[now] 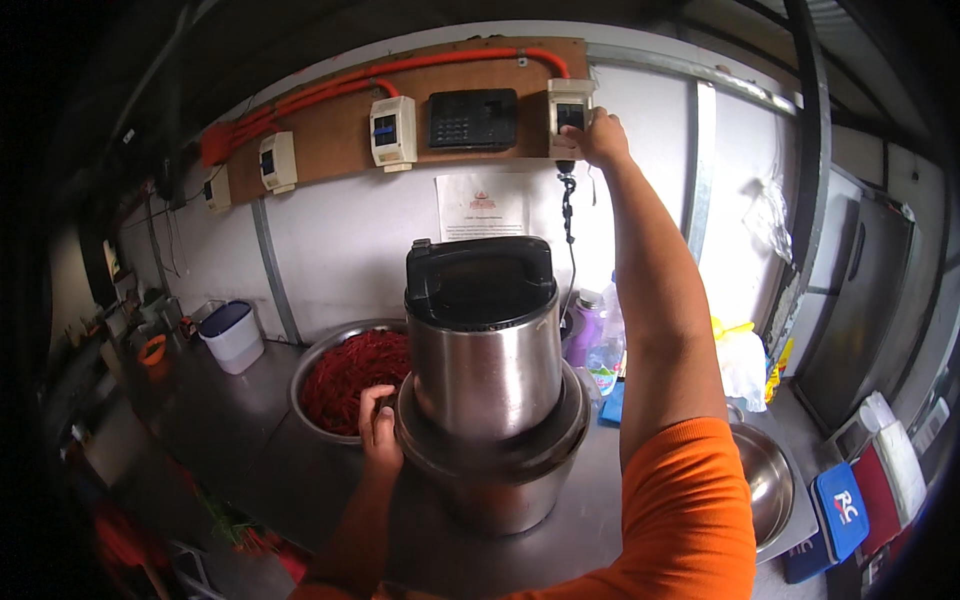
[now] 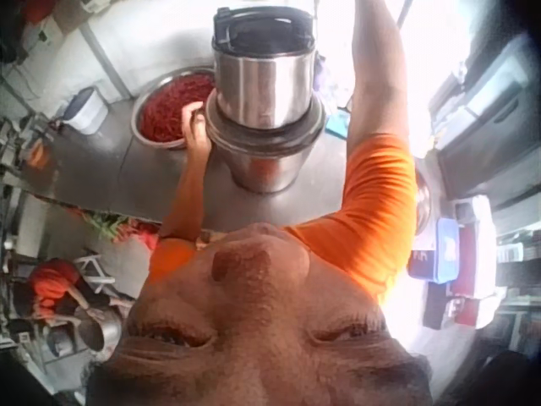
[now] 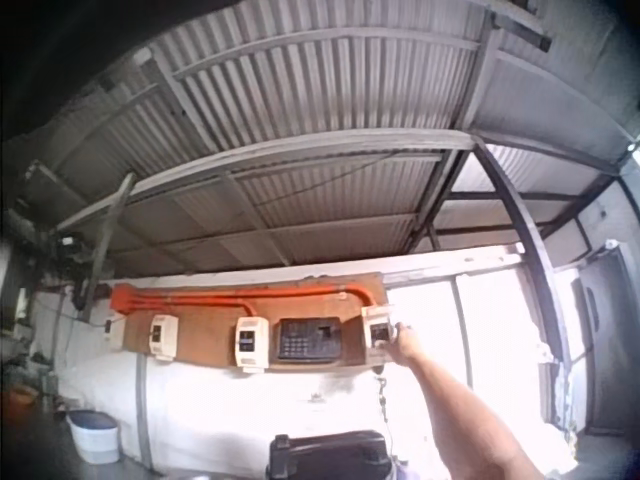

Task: The person places a motor unit onto a large stainless steel container and then plugs the device's power cord into a wall-mounted socket.

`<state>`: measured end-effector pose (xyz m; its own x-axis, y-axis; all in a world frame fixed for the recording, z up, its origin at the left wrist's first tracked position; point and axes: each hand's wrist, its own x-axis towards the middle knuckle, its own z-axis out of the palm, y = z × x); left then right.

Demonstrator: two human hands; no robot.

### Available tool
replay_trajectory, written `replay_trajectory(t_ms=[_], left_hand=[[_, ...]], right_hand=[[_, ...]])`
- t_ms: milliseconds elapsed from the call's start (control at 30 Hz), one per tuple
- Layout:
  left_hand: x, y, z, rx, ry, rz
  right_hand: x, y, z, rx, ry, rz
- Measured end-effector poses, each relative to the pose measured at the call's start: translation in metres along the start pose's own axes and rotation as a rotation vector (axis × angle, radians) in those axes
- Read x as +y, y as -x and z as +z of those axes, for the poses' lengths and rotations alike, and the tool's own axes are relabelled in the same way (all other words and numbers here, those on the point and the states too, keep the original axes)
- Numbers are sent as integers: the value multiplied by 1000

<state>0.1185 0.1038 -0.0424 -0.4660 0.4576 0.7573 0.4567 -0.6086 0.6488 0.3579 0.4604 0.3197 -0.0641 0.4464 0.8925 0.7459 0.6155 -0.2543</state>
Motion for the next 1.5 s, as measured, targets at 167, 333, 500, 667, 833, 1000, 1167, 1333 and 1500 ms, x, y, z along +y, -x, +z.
replay_trajectory(t_ms=[167,333,500,667,833,1000,1167,1333,1500], left_hand=[[-6,5,0,68,124,-60],[-5,5,0,72,118,-57],[0,6,-1,61,127,-81],[2,6,-5,66,66,-51],[-10,6,-3,24,105,-38],[-16,7,-1,123,36,-46],[-4,5,-4,110,-26,-26],[-12,0,-10,26,-43,107],[-12,-7,-18,-4,-95,174]], right_hand=[[-13,-4,26,80,-85,44],[-17,-6,22,114,-43,96],[-17,-12,18,66,8,137],[-30,-12,9,-26,-25,304],[-41,0,-16,-134,13,300],[-136,71,-96,-373,-171,-217],[-201,158,-146,-906,-241,-380],[-200,186,-129,-918,-155,-394],[-208,201,-118,-770,-186,-196]])
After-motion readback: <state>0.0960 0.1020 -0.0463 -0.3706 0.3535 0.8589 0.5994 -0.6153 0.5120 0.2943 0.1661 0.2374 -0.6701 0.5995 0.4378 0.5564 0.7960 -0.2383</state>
